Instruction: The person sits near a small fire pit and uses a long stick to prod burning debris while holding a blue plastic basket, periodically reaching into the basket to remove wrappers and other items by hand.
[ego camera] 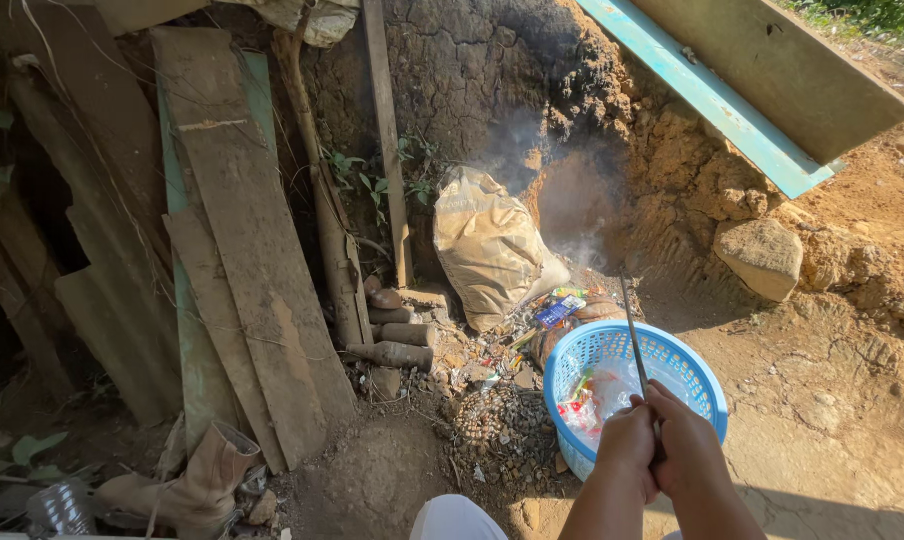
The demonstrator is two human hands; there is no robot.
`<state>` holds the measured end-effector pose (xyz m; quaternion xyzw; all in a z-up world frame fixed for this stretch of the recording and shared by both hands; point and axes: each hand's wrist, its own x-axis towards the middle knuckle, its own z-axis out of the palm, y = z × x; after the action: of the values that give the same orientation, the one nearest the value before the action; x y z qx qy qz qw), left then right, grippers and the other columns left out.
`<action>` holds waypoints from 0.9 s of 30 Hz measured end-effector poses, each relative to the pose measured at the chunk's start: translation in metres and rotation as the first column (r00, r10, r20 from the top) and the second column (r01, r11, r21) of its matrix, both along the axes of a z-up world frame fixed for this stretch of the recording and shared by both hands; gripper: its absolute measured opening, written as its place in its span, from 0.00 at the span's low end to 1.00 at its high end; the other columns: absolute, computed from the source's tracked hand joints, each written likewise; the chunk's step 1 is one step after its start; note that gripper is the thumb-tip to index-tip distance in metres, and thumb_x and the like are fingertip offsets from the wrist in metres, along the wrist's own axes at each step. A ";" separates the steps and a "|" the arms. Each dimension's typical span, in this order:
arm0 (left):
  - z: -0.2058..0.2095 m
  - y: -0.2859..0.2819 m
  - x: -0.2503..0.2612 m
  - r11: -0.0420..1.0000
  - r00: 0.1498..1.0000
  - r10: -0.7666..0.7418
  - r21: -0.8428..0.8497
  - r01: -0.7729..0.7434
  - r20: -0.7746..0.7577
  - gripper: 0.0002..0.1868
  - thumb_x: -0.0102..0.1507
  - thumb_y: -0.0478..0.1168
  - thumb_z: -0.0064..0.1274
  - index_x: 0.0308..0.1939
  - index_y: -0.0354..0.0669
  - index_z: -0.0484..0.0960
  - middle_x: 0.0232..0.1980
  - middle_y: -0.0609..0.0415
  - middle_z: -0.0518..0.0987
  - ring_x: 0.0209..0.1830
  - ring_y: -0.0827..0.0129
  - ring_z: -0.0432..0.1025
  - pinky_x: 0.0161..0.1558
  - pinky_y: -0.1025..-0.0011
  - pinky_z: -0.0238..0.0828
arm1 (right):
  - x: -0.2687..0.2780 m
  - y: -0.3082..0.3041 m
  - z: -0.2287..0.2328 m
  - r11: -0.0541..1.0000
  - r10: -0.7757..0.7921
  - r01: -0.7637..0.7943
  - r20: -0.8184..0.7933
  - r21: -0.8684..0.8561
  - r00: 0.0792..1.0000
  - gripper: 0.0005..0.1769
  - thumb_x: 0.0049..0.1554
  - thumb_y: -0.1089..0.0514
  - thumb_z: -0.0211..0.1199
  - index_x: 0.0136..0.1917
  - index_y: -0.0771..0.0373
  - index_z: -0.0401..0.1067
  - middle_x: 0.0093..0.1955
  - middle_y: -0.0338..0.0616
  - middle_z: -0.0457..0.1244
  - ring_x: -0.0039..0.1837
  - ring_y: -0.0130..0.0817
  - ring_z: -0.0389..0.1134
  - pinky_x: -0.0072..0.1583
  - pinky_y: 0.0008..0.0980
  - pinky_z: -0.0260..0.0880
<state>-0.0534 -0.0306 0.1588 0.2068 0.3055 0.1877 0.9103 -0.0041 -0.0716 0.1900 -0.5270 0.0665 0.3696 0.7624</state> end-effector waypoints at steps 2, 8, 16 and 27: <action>0.013 0.000 -0.005 1.000 1.000 -0.005 0.010 0.004 0.022 0.07 0.68 0.41 0.52 0.44 0.42 0.78 0.34 0.57 0.78 0.29 0.73 0.73 0.31 0.73 0.72 | -0.002 0.001 0.008 0.999 0.015 -0.016 0.013 0.036 1.000 0.22 0.64 0.56 0.55 0.71 0.62 0.69 0.52 0.49 0.66 0.50 0.36 0.67 0.54 0.37 0.69; 0.029 -0.002 -0.009 0.999 0.995 0.033 -0.007 -0.033 0.090 0.07 0.71 0.43 0.53 0.45 0.44 0.77 0.35 0.59 0.78 0.29 0.76 0.73 0.31 0.75 0.71 | -0.006 -0.006 0.028 0.998 0.050 -0.050 0.007 0.034 0.999 0.23 0.66 0.53 0.54 0.71 0.64 0.66 0.49 0.47 0.66 0.48 0.36 0.67 0.51 0.37 0.69; -0.010 0.000 -0.008 0.995 0.999 0.032 -0.095 -0.031 0.010 0.21 0.67 0.58 0.60 0.32 0.52 0.71 0.23 0.63 0.61 0.15 0.76 0.55 0.19 0.77 0.52 | 0.023 -0.013 -0.043 0.980 0.155 -0.161 0.057 0.118 0.986 0.24 0.65 0.61 0.51 0.73 0.56 0.70 0.46 0.41 0.67 0.33 0.22 0.57 0.34 0.23 0.59; -0.020 -0.016 -0.019 1.000 1.000 -0.024 0.010 0.024 -0.011 0.15 0.66 0.50 0.62 0.46 0.45 0.78 0.33 0.60 0.74 0.30 0.76 0.67 0.39 0.75 0.66 | 0.016 -0.026 -0.050 0.987 0.155 -0.147 -0.114 0.071 0.981 0.20 0.67 0.55 0.51 0.68 0.65 0.65 0.53 0.46 0.68 0.47 0.28 0.69 0.49 0.32 0.73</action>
<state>-0.0726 -0.0463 0.1390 0.2162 0.3069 0.1772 0.9097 0.0119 -0.0977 0.1402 -0.4834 0.0602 0.4590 0.7430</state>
